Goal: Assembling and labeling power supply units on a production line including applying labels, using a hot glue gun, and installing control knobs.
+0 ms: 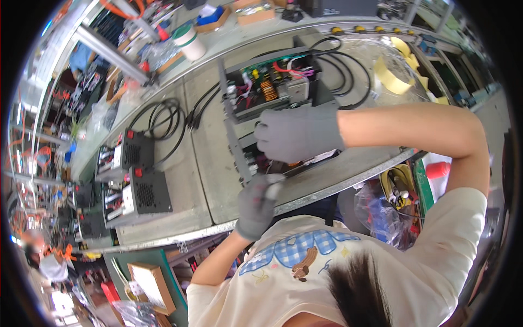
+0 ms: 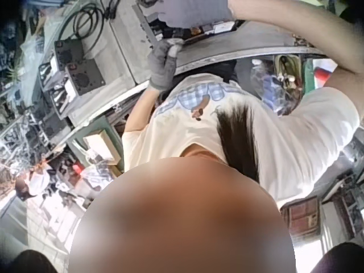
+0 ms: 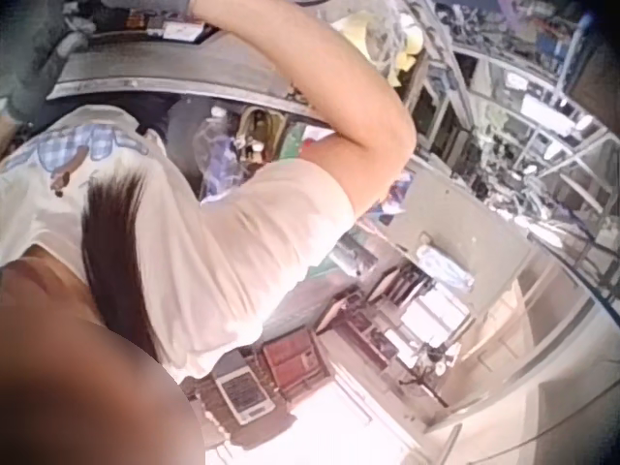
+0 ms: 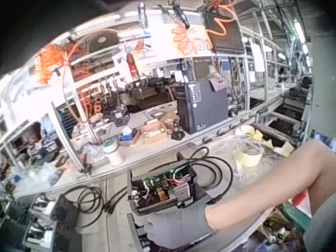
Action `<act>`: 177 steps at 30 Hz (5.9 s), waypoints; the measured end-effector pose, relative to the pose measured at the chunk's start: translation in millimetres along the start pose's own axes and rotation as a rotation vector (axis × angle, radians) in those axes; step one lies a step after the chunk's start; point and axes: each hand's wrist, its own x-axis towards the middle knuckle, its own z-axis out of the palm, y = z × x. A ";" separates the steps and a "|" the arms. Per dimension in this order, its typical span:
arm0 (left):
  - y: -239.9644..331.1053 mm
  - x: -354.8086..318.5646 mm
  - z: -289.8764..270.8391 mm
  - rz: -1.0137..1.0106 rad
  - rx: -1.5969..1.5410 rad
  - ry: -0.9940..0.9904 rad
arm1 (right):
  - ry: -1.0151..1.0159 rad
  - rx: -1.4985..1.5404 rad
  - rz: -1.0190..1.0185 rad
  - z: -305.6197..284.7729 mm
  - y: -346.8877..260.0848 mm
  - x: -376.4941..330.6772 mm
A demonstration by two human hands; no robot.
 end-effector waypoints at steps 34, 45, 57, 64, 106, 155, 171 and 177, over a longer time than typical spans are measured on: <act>25.0 323.4 99.5 0.368 0.308 -0.661 | -0.048 0.418 1.850 233.8 8.3 -284.4; 18.7 363.6 111.2 -0.376 -0.289 -0.803 | 1.023 1.443 1.720 230.5 23.6 -342.8; 38.3 395.4 216.5 -0.577 -0.952 -0.593 | 0.882 1.138 1.171 141.6 37.8 -286.8; 23.2 394.0 211.7 -0.411 -0.926 -0.617 | 1.008 1.253 1.233 128.6 30.6 -268.4; 38.8 336.0 212.9 0.104 -0.275 -0.755 | 1.679 1.558 1.484 109.5 63.8 -281.8; -45.1 340.7 89.8 -0.204 0.654 -0.458 | 0.668 1.615 1.118 197.4 175.0 -216.3; -27.4 323.7 82.8 -0.325 0.385 -0.689 | 0.321 1.954 1.002 194.0 133.3 -178.0; -30.1 323.0 83.0 -0.347 0.334 -0.669 | 0.332 1.973 0.972 196.9 135.7 -177.9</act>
